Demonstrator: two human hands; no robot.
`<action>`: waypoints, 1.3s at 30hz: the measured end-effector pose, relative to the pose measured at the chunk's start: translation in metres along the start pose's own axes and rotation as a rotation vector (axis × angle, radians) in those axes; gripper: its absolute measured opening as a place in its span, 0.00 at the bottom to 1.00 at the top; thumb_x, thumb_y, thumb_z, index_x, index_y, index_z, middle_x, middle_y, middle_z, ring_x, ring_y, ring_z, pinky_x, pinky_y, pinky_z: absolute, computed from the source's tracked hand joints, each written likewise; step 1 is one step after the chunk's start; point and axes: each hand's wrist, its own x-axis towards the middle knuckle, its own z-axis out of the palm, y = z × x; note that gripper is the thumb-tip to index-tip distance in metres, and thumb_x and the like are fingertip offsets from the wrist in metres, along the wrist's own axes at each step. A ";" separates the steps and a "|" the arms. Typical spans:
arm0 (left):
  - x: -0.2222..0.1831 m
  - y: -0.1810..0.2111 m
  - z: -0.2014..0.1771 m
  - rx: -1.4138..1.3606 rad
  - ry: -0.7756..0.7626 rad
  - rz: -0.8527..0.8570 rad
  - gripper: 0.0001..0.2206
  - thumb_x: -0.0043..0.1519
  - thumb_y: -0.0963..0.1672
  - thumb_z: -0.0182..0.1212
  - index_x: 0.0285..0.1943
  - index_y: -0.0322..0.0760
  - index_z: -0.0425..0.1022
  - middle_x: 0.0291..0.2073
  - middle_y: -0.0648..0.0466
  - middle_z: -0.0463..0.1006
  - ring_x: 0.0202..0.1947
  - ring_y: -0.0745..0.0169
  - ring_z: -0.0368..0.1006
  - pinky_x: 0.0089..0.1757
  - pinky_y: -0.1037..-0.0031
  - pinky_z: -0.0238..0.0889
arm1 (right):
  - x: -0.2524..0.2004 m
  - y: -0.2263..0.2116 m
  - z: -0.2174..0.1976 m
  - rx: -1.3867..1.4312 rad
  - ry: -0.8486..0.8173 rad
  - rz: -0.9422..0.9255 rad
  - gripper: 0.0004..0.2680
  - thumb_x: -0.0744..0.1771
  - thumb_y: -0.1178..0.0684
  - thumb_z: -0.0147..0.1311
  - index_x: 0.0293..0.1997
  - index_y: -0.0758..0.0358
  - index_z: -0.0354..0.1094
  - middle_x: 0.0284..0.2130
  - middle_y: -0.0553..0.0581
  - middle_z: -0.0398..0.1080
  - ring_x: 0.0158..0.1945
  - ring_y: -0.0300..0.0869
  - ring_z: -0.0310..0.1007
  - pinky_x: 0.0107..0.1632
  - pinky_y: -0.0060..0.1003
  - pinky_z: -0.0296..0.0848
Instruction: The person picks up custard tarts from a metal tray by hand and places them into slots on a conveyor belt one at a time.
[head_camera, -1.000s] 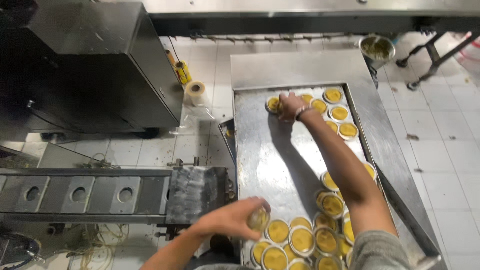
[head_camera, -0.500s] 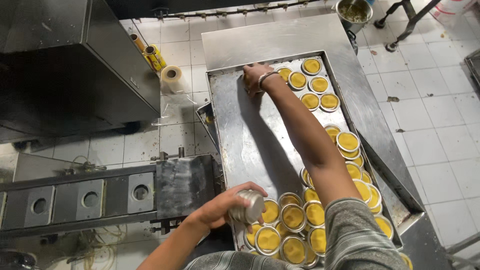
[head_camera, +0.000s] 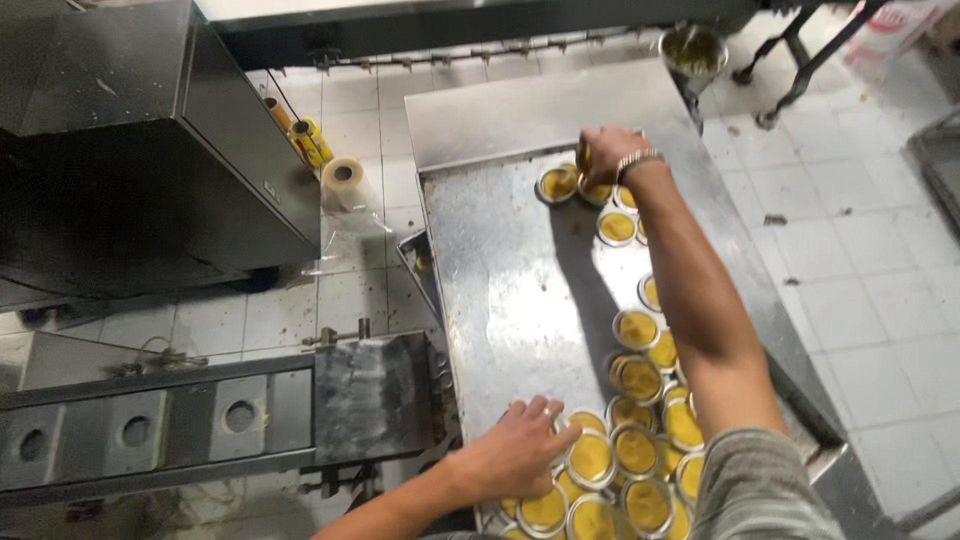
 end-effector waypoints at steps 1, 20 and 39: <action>0.004 -0.004 -0.002 0.005 0.018 0.000 0.32 0.55 0.39 0.55 0.72 0.33 0.56 0.68 0.25 0.53 0.68 0.27 0.50 0.60 0.37 0.49 | -0.011 -0.003 -0.008 -0.014 0.012 -0.005 0.30 0.56 0.39 0.72 0.61 0.52 0.62 0.54 0.66 0.69 0.56 0.61 0.71 0.55 0.56 0.73; -0.020 -0.029 -0.002 0.026 -0.046 0.045 0.28 0.61 0.47 0.63 0.69 0.38 0.60 0.58 0.30 0.62 0.52 0.33 0.59 0.39 0.48 0.62 | -0.013 -0.022 0.005 0.016 -0.134 0.161 0.28 0.57 0.39 0.66 0.61 0.57 0.64 0.55 0.64 0.71 0.58 0.57 0.72 0.55 0.49 0.75; -0.015 -0.040 0.012 0.300 -0.135 0.008 0.21 0.62 0.37 0.53 0.67 0.33 0.63 0.70 0.28 0.54 0.63 0.28 0.55 0.43 0.37 0.63 | -0.004 -0.074 -0.003 -0.023 -0.230 0.015 0.31 0.54 0.36 0.74 0.58 0.49 0.63 0.54 0.56 0.71 0.56 0.52 0.73 0.49 0.48 0.74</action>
